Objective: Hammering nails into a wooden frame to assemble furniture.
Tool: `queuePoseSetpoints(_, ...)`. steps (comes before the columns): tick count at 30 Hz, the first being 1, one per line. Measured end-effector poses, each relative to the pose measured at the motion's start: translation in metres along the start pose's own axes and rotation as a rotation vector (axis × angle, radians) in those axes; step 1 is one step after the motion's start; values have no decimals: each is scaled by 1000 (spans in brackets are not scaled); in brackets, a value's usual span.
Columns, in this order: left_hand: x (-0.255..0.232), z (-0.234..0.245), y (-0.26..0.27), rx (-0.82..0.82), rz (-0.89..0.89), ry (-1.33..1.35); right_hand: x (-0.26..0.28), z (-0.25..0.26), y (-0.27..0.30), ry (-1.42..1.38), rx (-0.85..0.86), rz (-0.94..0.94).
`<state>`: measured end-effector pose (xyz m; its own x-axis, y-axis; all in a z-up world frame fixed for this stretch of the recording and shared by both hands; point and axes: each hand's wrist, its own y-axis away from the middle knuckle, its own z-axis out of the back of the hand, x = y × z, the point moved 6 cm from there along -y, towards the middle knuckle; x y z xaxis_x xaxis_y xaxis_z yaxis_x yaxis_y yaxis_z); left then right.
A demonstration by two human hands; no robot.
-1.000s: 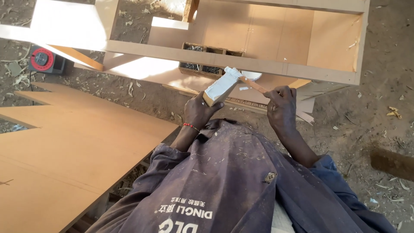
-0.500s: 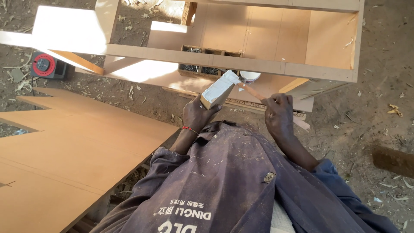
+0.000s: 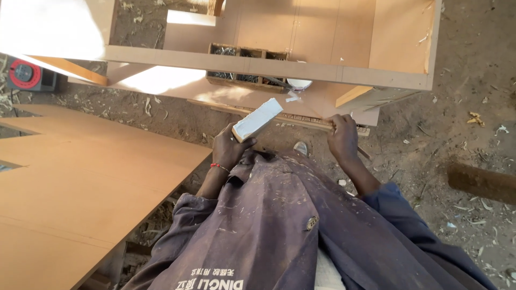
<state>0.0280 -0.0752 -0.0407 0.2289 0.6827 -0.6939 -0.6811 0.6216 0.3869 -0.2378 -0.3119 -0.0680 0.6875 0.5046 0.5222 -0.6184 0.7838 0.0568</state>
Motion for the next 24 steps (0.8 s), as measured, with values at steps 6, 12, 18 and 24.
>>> queuePoseSetpoints(6, 27, 1, 4, 14, 79, 120, -73, -76, -79, 74, 112, -173)
queuePoseSetpoints(12, 35, -4, -17, 90, -65, 108, -139, -185, -191, 394, 308, -265)
queuePoseSetpoints(18, 46, -1, -42, 115, -194, 107, -117, -209, -205, 150, 433, -161)
queuePoseSetpoints(24, 44, 3, -78, 150, -238, 162, -71, -177, -184, -120, 503, -32)
